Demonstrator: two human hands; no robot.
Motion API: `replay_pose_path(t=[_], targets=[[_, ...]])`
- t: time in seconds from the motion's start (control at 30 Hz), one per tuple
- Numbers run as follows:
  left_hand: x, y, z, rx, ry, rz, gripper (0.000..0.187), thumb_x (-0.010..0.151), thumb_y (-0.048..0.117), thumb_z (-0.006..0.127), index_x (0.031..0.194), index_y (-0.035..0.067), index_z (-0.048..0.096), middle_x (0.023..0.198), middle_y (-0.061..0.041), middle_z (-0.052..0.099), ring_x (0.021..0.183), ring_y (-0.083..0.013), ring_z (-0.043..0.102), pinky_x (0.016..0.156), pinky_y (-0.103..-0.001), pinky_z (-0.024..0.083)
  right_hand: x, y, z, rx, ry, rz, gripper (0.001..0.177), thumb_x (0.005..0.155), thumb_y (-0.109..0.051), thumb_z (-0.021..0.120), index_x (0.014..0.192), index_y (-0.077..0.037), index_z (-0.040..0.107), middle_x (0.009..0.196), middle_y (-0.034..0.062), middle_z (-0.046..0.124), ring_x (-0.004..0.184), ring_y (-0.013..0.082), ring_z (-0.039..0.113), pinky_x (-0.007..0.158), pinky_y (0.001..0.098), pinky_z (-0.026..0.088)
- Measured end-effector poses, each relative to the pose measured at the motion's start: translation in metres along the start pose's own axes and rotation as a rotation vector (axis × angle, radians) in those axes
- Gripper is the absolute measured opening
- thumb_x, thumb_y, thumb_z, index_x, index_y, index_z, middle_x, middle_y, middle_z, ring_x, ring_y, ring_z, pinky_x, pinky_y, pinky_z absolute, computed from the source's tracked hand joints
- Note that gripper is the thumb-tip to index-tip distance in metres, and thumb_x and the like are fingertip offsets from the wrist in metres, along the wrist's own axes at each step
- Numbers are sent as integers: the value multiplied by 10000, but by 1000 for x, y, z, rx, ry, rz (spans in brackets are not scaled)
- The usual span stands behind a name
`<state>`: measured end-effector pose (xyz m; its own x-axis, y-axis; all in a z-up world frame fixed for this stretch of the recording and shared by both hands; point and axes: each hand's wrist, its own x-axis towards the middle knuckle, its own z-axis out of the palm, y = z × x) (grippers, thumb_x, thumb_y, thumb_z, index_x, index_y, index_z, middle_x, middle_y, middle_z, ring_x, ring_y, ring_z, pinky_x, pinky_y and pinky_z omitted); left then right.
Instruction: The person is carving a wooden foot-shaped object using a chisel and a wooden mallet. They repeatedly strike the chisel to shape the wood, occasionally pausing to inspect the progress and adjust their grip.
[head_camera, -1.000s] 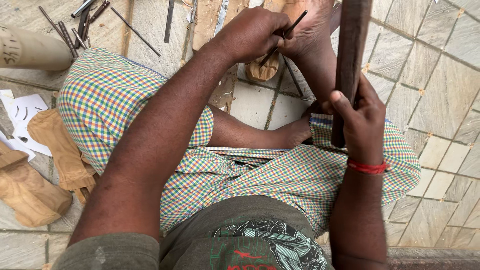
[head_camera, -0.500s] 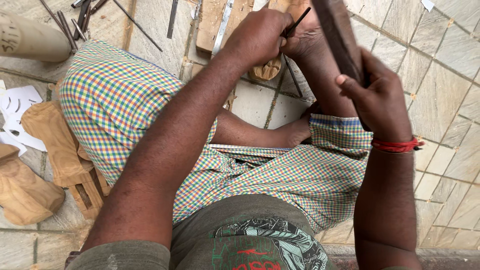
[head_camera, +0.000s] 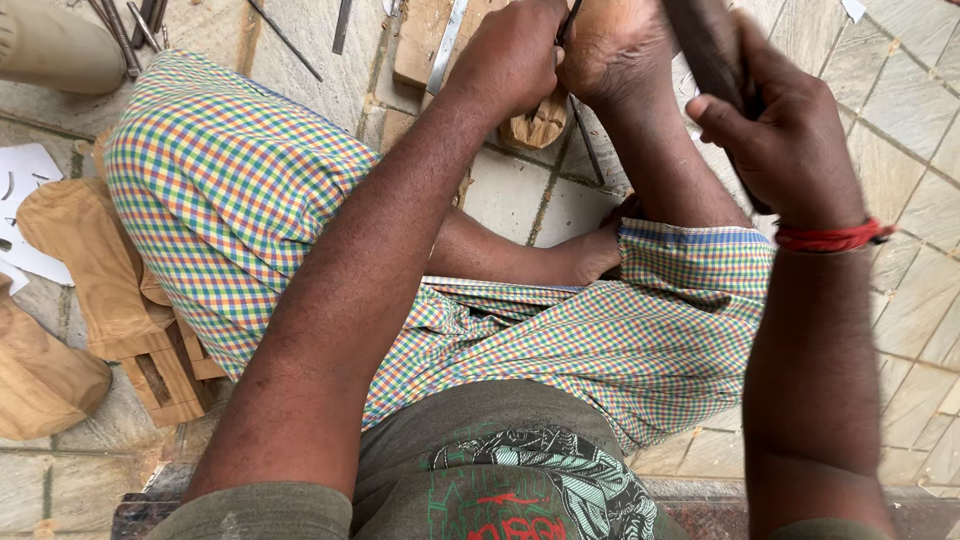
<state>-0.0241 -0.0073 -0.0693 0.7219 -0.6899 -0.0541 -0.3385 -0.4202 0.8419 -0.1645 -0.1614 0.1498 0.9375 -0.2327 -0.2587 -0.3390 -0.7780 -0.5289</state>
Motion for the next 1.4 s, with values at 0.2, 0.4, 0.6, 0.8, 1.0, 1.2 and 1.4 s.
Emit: replay_pose_path(t=[0.2,0.4,0.6,0.8,1.0,1.2,1.4], targets=[[-13,-8,4,-137,29,2,282,951,-15,585,1230,-16,544,1030,-171,716,900,-254,778,772,-348,639,9,-14,-9,-97,-53,-116,673,960,-57,792,1557,17,491,1151,145,702,974,166,668,821,307,557],[-31,-13,-5,-135,202,54,335,978,57,667,1271,18,509,1061,-179,723,942,-349,754,807,-459,623,-1,-29,-7,273,14,18,657,1015,-33,747,1627,-39,509,1171,46,705,900,70,658,819,239,579],[-39,-6,-12,-132,204,101,361,941,78,720,1226,70,498,1065,-156,742,972,-360,749,816,-483,601,-10,-34,-1,388,-9,77,732,970,-36,751,1639,-57,456,1247,54,714,938,65,662,785,226,584],[-40,-3,-12,-147,116,15,298,977,116,688,1206,100,499,1029,-131,739,951,-296,774,794,-429,633,-9,-38,3,327,-35,25,749,954,-28,776,1627,-54,448,1255,88,710,1013,74,682,832,235,593],[-43,-1,-11,-162,120,8,270,996,86,650,1217,98,495,1036,-150,734,944,-317,771,779,-435,638,-5,-42,4,230,-43,-73,645,990,-32,790,1573,-39,513,1245,99,704,956,113,676,776,254,595],[-50,-1,-6,-191,166,-7,288,1017,78,649,1235,100,462,1096,-162,733,964,-357,765,771,-467,633,4,-43,6,255,-20,-172,360,998,-75,787,1293,-3,593,1086,62,641,935,116,617,756,271,525],[-56,-3,5,-161,254,50,460,974,38,635,1332,93,352,1164,-202,682,970,-421,739,780,-494,634,20,-35,7,-422,51,-462,265,913,-51,875,1064,51,683,949,154,708,802,255,683,676,358,538]])
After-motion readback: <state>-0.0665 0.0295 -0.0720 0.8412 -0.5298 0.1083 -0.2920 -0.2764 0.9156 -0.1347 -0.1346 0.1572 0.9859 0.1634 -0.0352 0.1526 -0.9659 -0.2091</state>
